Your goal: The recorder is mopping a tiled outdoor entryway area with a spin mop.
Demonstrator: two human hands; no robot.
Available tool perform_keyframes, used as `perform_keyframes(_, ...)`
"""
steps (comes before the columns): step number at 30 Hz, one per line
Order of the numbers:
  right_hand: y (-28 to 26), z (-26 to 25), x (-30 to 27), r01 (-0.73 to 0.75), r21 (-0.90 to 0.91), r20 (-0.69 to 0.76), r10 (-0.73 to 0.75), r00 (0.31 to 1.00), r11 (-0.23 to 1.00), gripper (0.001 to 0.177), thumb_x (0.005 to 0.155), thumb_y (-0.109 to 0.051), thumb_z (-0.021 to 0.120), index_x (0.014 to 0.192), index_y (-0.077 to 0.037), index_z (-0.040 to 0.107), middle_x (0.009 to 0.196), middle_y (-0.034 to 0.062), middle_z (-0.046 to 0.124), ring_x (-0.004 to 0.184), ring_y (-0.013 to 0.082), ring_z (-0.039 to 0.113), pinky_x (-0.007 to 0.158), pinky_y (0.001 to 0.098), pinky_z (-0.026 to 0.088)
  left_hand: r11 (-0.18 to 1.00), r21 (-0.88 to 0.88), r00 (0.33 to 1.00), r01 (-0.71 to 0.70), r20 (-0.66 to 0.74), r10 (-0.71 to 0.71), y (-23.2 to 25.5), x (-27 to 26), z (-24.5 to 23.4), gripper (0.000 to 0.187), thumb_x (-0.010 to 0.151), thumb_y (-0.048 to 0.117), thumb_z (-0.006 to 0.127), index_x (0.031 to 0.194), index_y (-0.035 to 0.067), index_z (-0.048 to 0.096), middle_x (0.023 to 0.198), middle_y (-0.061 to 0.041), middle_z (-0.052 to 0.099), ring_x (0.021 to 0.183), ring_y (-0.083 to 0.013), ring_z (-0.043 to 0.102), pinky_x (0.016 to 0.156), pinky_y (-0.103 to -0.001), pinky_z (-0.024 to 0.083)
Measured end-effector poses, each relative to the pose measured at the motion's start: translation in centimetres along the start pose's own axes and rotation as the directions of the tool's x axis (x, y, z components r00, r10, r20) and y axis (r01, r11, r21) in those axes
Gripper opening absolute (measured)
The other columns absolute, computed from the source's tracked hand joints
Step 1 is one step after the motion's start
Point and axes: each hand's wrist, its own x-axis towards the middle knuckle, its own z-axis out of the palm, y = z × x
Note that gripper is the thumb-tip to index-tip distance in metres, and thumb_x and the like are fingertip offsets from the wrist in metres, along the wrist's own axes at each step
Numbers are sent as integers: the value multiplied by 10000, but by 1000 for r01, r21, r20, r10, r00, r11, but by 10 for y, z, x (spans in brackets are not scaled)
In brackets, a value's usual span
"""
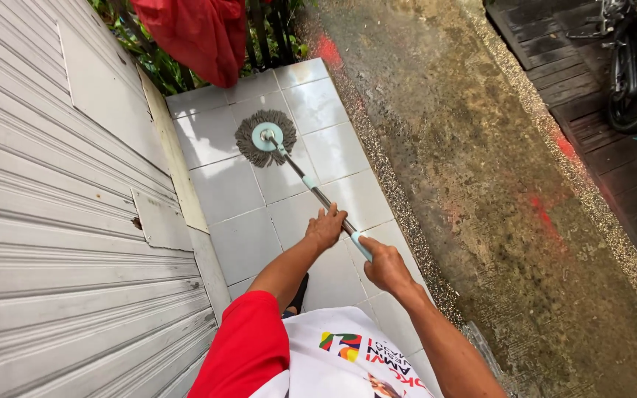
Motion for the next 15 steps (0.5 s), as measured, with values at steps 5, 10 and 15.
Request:
perform_keyframes(5,19,-24,-75,-28,10,24,28,999,1000,629,791,-21,647,1385,-228,652,1422,124,642,1313,342,591,1056,497,532,993,49,995,-104,3,104,48,-50,25,368,1058,276,516,1416,271,426,1657,-121,264,1479,-478,340,1088,-636,422)
perform_keyframes(10,24,-60,-145,-54,45,35,52,998,998,614,769,2,643,1343,-209,697,1372,141,679,1291,360,606,1051,487,537,974,68,973,-214,-74,219,91,-78,63,301,1017,342,560,1291,238,493,1402,-131,462,1330,-418,489,997,-574,498)
perform_keyframes(15,37,-88,-178,-113,50,46,111,993,992,586,771,-32,658,1324,-213,716,1349,140,696,1290,372,600,1062,502,528,955,87,945,-285,-141,295,120,-87,85,387,994,467,576,1274,204,521,1224,-123,526,1200,-377,598,974,-555,529)
